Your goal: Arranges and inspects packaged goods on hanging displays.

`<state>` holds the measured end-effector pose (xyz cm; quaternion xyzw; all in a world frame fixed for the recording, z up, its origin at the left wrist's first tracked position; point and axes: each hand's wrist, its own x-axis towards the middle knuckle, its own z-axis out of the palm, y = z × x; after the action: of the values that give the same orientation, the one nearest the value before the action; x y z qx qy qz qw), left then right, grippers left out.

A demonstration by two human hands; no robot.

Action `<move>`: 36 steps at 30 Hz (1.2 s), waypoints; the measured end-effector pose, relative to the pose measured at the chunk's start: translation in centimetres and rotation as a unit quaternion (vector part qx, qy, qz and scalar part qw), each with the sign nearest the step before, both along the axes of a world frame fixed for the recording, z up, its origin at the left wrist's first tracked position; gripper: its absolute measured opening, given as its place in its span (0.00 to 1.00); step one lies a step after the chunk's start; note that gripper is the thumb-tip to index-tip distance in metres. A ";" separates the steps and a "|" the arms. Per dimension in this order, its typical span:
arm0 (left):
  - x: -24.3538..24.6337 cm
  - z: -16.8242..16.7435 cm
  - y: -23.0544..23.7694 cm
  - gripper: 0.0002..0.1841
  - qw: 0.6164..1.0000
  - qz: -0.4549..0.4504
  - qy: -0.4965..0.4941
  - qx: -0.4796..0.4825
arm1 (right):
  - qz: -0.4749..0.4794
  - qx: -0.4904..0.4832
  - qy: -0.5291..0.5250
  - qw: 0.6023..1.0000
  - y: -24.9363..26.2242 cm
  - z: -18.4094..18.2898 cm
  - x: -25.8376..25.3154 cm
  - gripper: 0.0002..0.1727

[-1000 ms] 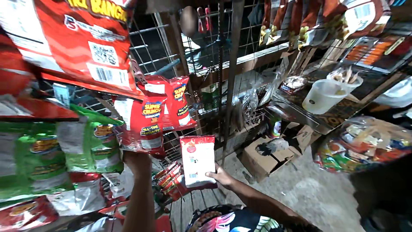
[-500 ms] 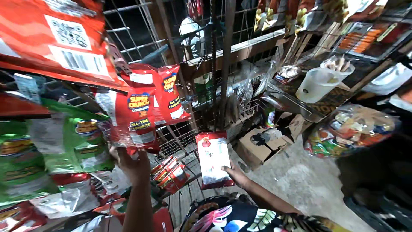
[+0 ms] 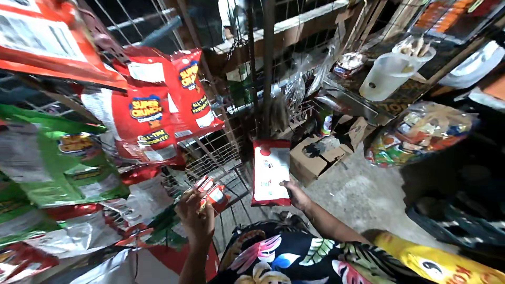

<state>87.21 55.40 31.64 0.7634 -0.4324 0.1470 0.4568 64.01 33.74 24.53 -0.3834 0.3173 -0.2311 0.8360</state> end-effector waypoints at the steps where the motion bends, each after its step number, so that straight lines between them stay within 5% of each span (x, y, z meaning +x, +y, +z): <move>1: -0.6 -0.6 0.6 0.16 1.000 -0.017 0.016 0.012 | -0.012 0.017 -0.023 1.000 0.0 0.0 -0.2 0.40; 6: -2.1 -2.5 2.8 0.15 0.986 -0.090 0.135 0.035 | -0.060 0.098 -0.160 0.980 -1.0 0.4 -0.5 0.37; 10: -2.6 -2.9 2.7 0.12 0.983 -0.118 0.128 0.054 | -0.089 0.101 -0.080 0.988 -2.2 1.4 0.4 0.33; 16: -3.6 -3.1 2.2 0.11 0.972 -0.180 0.128 0.078 | -0.125 0.143 -0.106 0.976 -2.2 0.4 0.4 0.33; 24: -4.2 -3.6 1.9 0.12 0.951 -0.238 0.138 0.142 | -0.135 0.220 0.082 0.963 -0.3 -1.0 0.1 0.30; 28: -4.7 -3.0 1.3 0.11 0.941 -0.233 0.156 0.189 | 0.005 0.120 0.121 0.985 0.1 0.0 -0.8 0.32; 33: -5.2 -2.8 0.5 0.12 0.933 -0.234 0.195 0.190 | -0.015 -0.161 0.200 0.966 -1.3 2.1 -0.5 0.35; 36: -5.6 -2.9 -0.1 0.12 0.930 -0.236 0.220 0.175 | 0.028 -0.243 0.231 0.942 -1.9 3.3 -0.6 0.36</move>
<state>81.62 55.27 28.79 0.7205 -0.5073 -0.2149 0.4211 63.41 31.87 27.82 -0.6260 0.4256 -0.1828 0.6273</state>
